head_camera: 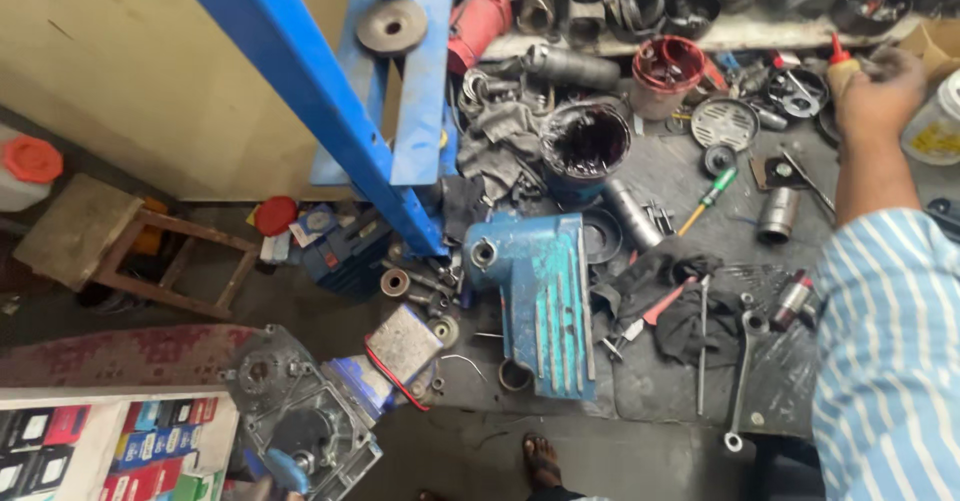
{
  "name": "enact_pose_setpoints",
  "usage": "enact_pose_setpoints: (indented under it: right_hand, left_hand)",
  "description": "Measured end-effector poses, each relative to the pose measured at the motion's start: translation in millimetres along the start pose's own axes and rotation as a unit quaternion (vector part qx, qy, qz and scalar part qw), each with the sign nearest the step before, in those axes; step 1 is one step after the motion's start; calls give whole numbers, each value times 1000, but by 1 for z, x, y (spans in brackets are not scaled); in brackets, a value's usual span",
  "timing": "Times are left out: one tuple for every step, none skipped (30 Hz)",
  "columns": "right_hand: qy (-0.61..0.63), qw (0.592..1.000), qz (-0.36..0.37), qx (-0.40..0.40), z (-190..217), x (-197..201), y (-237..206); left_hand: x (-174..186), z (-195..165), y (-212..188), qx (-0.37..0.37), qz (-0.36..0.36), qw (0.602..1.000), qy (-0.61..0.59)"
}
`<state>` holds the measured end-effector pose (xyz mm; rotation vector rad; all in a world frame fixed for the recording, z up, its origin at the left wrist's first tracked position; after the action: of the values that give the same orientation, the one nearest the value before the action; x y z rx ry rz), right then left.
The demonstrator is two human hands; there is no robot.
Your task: The person works on a disassembled engine block clamped in a vise, using a wrench to tighten bolts and a blue-handled tool to adjust internal components. They repeatedly reposition the engine and retrieve tools from a cluttered workbench.
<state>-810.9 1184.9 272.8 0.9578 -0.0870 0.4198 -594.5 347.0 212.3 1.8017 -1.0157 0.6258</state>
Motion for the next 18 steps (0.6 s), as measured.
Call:
enact_pose_setpoints:
  right_hand:
    - [64,996,-24,56,22,8,-5]
    - [125,992,3,-21,34,9,-16]
    - [191,976,35,-101,52,12,-33]
    - [145,945,126,-267,67,25,-86]
    - [61,945,173,-270,101,37,-124]
    - [-107,965,232,51,170,43,-148]
    - [74,982,168,-30,207,59,-190]
    - [169,970,173,-32,247,66,-226]
    - [264,947,179,-36,287,73,-261]
    - [292,928,231,-8,330,67,-291]
    - [314,907,279,20,368,68,-318]
    - [289,914,265,103,408,67,-337]
    - [327,885,316,95,437,57,-354]
    - [288,875,372,115,464,49,-368]
    - [246,861,424,133,488,41,-382]
    - [265,839,441,175,514,39,-391]
    - [282,815,457,216,539,35,-398]
    - [272,803,479,227,559,28,-407]
  left_hand:
    - [2,3,2,-7,-2,1000,-6]
    - [8,7,1,-17,-4,1000,-9]
    - [13,11,1,-28,-8,1000,-9]
    - [21,14,-2,-45,-17,999,-3]
    - [32,17,-5,-51,-25,998,-11]
    - [46,22,-8,-50,-38,998,-18]
    - [56,32,-11,15,-27,998,-63]
    - [60,48,-12,121,-9,981,-149]
    - [61,61,-15,221,8,946,-239]
    - [69,64,-12,213,-17,917,-338]
    - [73,66,-7,198,-38,877,-435]
    - [73,74,-5,236,-45,838,-489]
    - [72,81,-2,269,-50,794,-543]
    - [73,83,2,260,-48,759,-594]
    - [74,86,7,249,-43,723,-643]
    - [76,88,11,236,-37,683,-691]
    - [76,90,13,235,-18,648,-725]
    - [77,90,15,230,2,610,-758]
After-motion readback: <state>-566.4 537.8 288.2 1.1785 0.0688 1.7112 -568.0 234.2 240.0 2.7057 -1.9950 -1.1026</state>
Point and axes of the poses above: each hand's wrist, its own y-axis towards the middle knuckle, its own x-axis out of the back of the hand, z = x × y, the point moved 6 cm from there along y, towards the middle knuckle, and after that the axes turned 3 degrees about x, right-handed, at the moved point
